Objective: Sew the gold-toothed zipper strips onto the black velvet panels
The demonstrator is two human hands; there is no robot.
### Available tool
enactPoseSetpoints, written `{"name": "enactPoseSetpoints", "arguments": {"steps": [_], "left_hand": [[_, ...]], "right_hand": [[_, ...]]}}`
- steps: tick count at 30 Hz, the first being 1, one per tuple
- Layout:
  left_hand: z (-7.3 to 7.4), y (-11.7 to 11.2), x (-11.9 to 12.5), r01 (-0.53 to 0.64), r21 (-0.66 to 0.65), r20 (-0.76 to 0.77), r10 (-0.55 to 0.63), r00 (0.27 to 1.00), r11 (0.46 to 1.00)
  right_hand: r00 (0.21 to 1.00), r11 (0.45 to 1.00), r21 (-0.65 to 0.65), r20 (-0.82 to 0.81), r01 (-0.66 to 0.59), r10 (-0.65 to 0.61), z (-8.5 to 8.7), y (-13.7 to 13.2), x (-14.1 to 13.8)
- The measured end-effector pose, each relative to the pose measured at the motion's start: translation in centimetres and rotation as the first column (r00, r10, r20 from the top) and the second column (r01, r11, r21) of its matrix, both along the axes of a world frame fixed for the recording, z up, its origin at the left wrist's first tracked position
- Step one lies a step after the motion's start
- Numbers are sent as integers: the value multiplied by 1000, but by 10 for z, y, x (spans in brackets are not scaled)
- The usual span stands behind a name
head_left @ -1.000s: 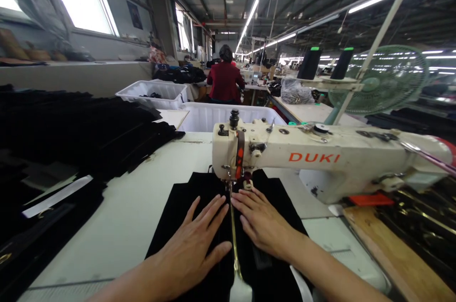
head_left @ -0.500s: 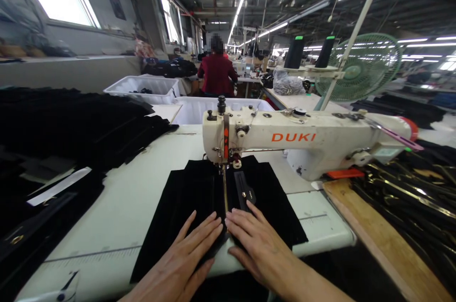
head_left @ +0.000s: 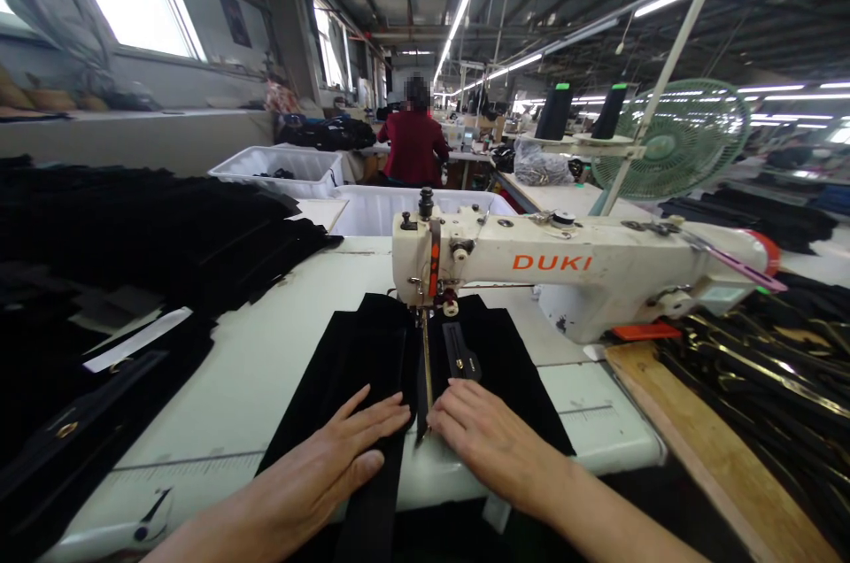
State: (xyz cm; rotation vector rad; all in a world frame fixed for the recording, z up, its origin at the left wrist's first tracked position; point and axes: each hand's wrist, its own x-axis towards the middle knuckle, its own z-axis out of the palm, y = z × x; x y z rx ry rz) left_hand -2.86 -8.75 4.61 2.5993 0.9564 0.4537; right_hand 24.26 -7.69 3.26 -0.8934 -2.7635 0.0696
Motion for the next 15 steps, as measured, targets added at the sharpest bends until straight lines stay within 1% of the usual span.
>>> {"name": "enactPoseSetpoints", "arguments": {"steps": [2, 5, 7, 9, 10, 12, 13, 15], "left_hand": [[-6, -3, 4, -11, 37, 26, 10, 1000, 999], [-22, -8, 10, -46, 77, 38, 44, 998, 996], [-35, -10, 11, -84, 102, 63, 78, 995, 991], [-45, -11, 9, -140, 101, 124, 128, 984, 985], [-47, -11, 8, -175, 85, 158, 160, 974, 981], [-46, -11, 6, -226, 60, 202, 210, 957, 972], [-43, -11, 7, -229, 71, 208, 210, 955, 971], [-37, -11, 10, -170, 143, 174, 144, 974, 975]], "right_hand": [[1000, 1000, 14, -12, 17, -17, -6, -6, -6], [989, 989, -101, -84, 110, -119, -10, -13, -9], [980, 974, -169, -107, 148, -167, -8, -14, -7], [974, 967, -209, -143, 146, -178, -3, -12, -4], [970, 964, -227, -169, 136, -177, 0, -10, -2], [961, 955, -270, -206, 127, -186, 6, -4, 0], [962, 951, -280, -197, 131, -191, 9, -2, 0], [976, 955, -260, -123, 142, -179, 11, 2, -2]]}}
